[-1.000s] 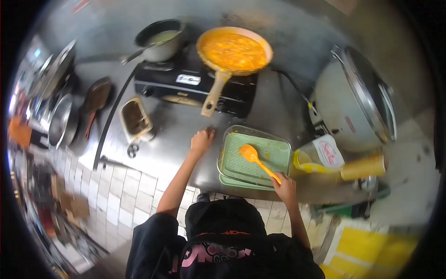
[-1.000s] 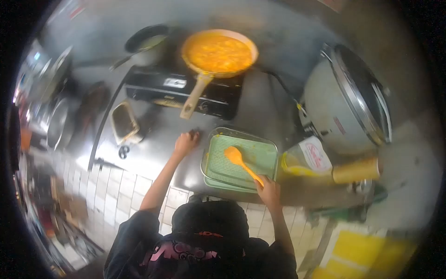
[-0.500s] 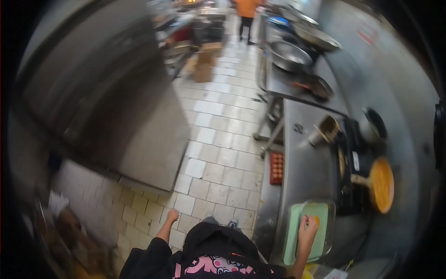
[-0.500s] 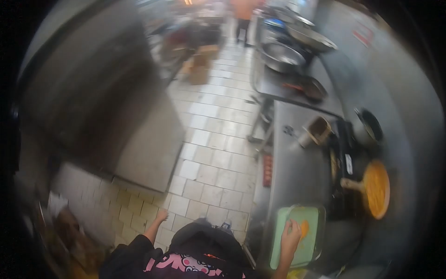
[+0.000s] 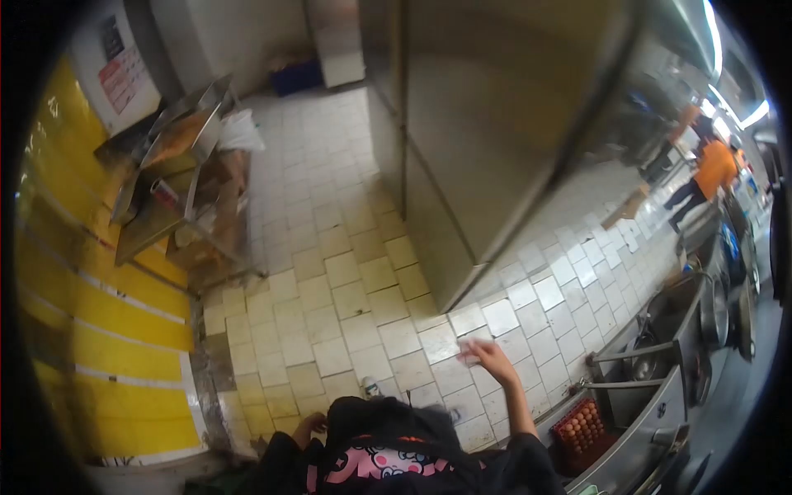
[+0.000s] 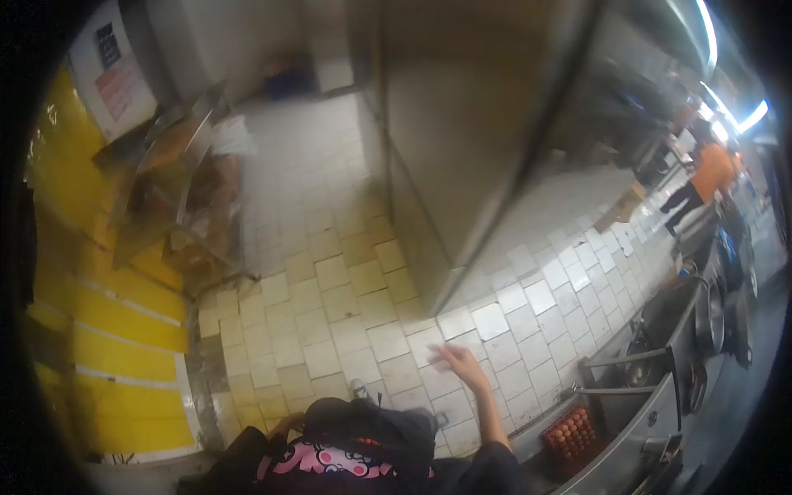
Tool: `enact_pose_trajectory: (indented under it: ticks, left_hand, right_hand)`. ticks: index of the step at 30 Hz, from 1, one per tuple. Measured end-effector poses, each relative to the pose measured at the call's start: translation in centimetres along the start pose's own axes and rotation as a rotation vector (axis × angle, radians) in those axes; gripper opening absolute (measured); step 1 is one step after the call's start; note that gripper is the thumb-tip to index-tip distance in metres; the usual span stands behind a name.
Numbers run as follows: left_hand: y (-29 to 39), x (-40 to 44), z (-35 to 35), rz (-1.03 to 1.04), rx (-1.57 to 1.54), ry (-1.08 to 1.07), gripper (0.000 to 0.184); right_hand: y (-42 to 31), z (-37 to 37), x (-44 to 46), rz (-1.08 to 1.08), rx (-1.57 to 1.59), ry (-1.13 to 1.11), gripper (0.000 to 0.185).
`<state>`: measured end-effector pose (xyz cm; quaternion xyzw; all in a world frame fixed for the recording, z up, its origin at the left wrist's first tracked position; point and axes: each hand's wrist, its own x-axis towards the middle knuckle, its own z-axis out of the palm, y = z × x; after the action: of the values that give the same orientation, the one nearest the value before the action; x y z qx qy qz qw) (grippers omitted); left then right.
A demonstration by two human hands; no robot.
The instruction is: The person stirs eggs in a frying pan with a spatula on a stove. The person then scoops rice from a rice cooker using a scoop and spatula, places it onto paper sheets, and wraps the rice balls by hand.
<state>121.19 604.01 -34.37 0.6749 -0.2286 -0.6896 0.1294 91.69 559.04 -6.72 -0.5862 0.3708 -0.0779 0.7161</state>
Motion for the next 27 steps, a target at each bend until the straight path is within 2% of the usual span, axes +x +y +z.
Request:
enact_pose_trajectory:
  ticks: [2, 3, 4, 5, 6, 7, 8, 11, 12, 13, 14, 16, 18, 19, 20, 21, 22, 23, 24, 25, 27]
  left_hand:
    - [-4.6, 2.3, -6.7, 0.052, -0.334, -0.094, 0.014]
    - [-5.5, 3.5, -10.4, 0.052, -0.469, -0.042, 0.013]
    - [-3.1, 4.7, -14.9, 0.018, -0.398, 0.131, 0.014]
    - [-0.1, 5.5, -19.4, -0.031, -0.323, 0.306, 0.015]
    - [3.3, 6.1, -23.9, -0.090, -0.252, 0.472, 0.016]
    - [9.4, 2.7, -28.2, 0.084, -0.539, 0.568, 0.014]
    - [11.9, 2.9, -33.2, 0.147, -0.659, 0.574, 0.017]
    - [22.0, 0.2, -44.6, 0.232, -0.469, 0.842, 0.020]
    - [23.5, -0.3, -48.2, 0.285, -0.421, 0.882, 0.022]
    - [24.0, -0.4, -51.4, 0.333, -0.374, 0.922, 0.024]
    - [23.8, -0.3, -54.1, 0.401, -0.386, 0.961, 0.024]
    - [19.9, 2.0, -59.0, 0.269, -0.241, 1.103, 0.023]
    - [16.9, 3.5, -58.1, 0.189, -0.653, 1.224, 0.022]
    - [9.4, 8.4, -55.8, 0.286, -0.953, 1.213, 0.020]
    - [6.2, 10.8, -54.0, 0.386, -1.255, 1.209, 0.017]
    - [8.4, 10.3, -51.6, 0.103, -1.205, 1.092, 0.017]
    - [12.4, 8.8, -49.7, -0.148, -1.080, 0.936, 0.017]
    - [15.8, 8.5, -49.4, -0.253, -1.043, 0.839, 0.017]
    - [18.9, 8.9, -50.3, -0.276, -1.040, 0.789, 0.017]
    - [21.5, 9.8, -51.4, -0.285, -1.028, 0.743, 0.017]
    - [26.3, 12.3, -54.9, -0.288, -1.002, 0.671, 0.016]
  right_hand:
    - [-6.8, 7.7, 5.6, -0.228, 0.625, -0.193, 0.042]
    - [-10.3, 10.9, 8.7, -0.369, 1.011, -0.428, 0.041]
    - [-14.5, 13.8, 10.4, -0.247, 1.316, -0.320, 0.039]
    - [-17.0, 16.0, 12.6, -0.239, 1.313, -0.316, 0.039]
    - [-19.0, 17.9, 15.1, -0.252, 1.413, -0.467, 0.039]
    - [-20.6, 19.2, 17.5, -0.263, 1.504, -0.626, 0.039]
    - [-21.9, 20.0, 19.8, -0.254, 1.493, -0.638, 0.039]
    - [-25.1, 21.8, 28.3, -0.126, 1.408, -0.697, 0.037]
    - [-26.3, 21.9, 31.7, -0.109, 1.379, -0.629, 0.036]
    - [-27.8, 22.0, 35.3, -0.086, 1.347, -0.562, 0.035]
    - [-28.4, 21.7, 40.2, -0.104, 1.263, -0.588, 0.032]
    - [-28.6, 21.0, 51.9, -0.092, 1.193, -0.657, 0.029]
    - [-32.1, 21.0, 61.3, -0.096, 1.162, -0.700, 0.027]
    - [-33.7, 21.4, 64.6, -0.039, 1.080, -0.533, 0.028]
    - [-35.1, 22.2, 67.8, 0.013, 0.984, -0.373, 0.029]
    - [-36.9, 23.0, 71.4, 0.021, 0.986, -0.388, 0.029]
    - [-38.4, 23.8, 74.6, 0.076, 0.825, -0.474, 0.027]
    - [-39.8, 24.5, 78.3, 0.127, 0.660, -0.552, 0.025]
    - [-41.0, 25.1, 82.8, 0.071, 0.372, -0.704, 0.024]
    - [-41.5, 25.8, 87.3, 0.071, 0.372, -0.707, 0.024]
    - [-41.0, 27.2, 97.3, -0.259, -0.788, -0.656, 0.025]
